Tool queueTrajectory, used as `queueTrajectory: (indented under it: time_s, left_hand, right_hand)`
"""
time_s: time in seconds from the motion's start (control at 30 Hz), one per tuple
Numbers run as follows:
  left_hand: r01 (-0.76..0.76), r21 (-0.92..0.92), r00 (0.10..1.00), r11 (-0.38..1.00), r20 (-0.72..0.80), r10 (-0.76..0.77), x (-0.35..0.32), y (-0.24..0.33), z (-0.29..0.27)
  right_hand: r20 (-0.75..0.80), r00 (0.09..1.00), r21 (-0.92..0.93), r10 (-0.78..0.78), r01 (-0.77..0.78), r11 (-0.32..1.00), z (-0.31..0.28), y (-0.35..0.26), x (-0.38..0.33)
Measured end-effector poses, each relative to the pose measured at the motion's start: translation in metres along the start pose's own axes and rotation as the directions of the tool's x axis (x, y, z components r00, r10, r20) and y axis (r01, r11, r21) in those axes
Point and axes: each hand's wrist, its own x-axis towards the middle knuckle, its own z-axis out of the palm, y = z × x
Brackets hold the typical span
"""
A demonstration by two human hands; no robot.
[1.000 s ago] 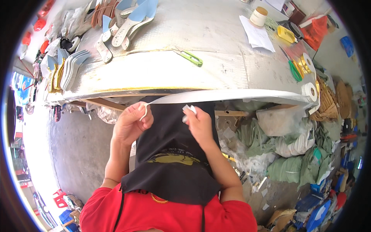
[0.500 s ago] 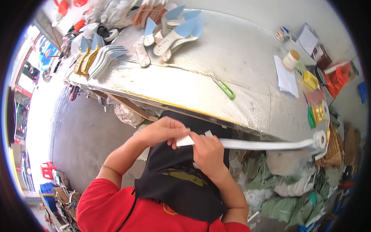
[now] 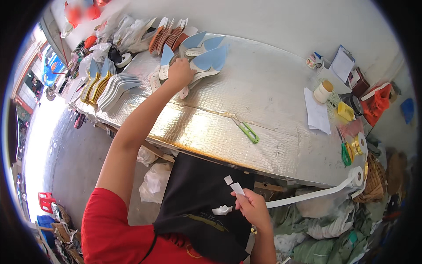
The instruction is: The recorder is applying white adhesive or protective strips to the perimeter of light blue shoe insoles in a workshop setting.
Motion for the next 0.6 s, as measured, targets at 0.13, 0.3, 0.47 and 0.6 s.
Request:
queueTrajectory:
  time_s: [0.13,0.3,0.47,0.6]
  left_hand:
    - [0.158,-0.119,0.935,0.98,0.337,-0.11,0.013,0.022,-0.009]
    - [-0.004,-0.413,0.984,0.911,-0.162,-0.069,-0.032,0.044,-0.043]
    - [0.187,-0.834,0.971,0.52,0.238,0.032,-0.104,0.057,-0.093]
    - [0.605,-0.795,0.749,0.05,0.589,0.305,-0.187,0.08,-0.095]
  right_hand:
    - [-0.11,0.994,0.152,-0.006,0.023,0.988,-0.028,-0.002,-0.005]
    - [-0.302,0.948,0.269,-0.097,0.183,0.946,-0.031,-0.001,0.002]
    - [-0.401,0.889,0.231,-0.223,0.334,0.914,-0.007,-0.019,0.017]
    - [-0.511,0.777,0.109,-0.369,0.484,0.868,0.008,-0.037,0.033]
